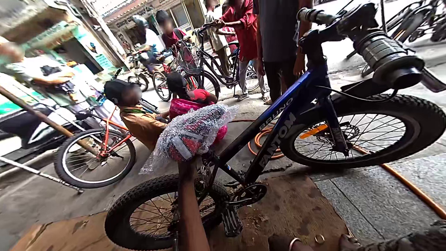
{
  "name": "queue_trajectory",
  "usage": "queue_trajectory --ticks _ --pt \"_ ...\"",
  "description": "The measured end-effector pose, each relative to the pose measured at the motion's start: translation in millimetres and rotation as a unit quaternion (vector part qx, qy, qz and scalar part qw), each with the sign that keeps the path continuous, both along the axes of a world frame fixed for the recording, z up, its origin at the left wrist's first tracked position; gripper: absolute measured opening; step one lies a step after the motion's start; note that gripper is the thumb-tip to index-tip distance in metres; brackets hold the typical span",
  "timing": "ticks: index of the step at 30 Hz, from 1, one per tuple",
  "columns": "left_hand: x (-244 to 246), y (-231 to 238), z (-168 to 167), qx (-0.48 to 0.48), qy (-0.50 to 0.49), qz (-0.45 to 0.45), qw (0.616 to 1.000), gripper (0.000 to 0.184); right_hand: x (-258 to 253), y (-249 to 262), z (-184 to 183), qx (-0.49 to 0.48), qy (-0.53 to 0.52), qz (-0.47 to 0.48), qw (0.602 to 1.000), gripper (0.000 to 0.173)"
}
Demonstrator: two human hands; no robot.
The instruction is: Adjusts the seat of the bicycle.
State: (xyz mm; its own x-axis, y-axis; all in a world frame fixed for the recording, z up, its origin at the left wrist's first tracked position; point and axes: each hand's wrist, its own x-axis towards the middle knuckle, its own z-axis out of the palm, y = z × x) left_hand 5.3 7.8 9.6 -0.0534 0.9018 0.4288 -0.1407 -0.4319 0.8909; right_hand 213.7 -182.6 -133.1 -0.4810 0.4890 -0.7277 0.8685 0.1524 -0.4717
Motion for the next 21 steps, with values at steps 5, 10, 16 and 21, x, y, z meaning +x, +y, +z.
queue_trajectory --ticks 5,10,16,21 --pt "-8 2 -10 0.019 -0.066 -0.054 0.996 0.037 43 35 94 0.209 0.263 -0.074 0.939 0.024" --pt "-6 -2 -4 0.013 -0.061 -0.062 0.996 0.028 33 109 176 0.492 0.285 -0.08 0.819 0.017" --pt "-6 -13 0 0.011 0.01 -0.062 0.998 0.029 28 154 181 0.605 0.32 -0.031 0.729 0.014" --pt "7 -24 13 -0.006 0.094 0.019 0.995 0.047 32 156 188 0.606 0.311 -0.053 0.731 0.015"
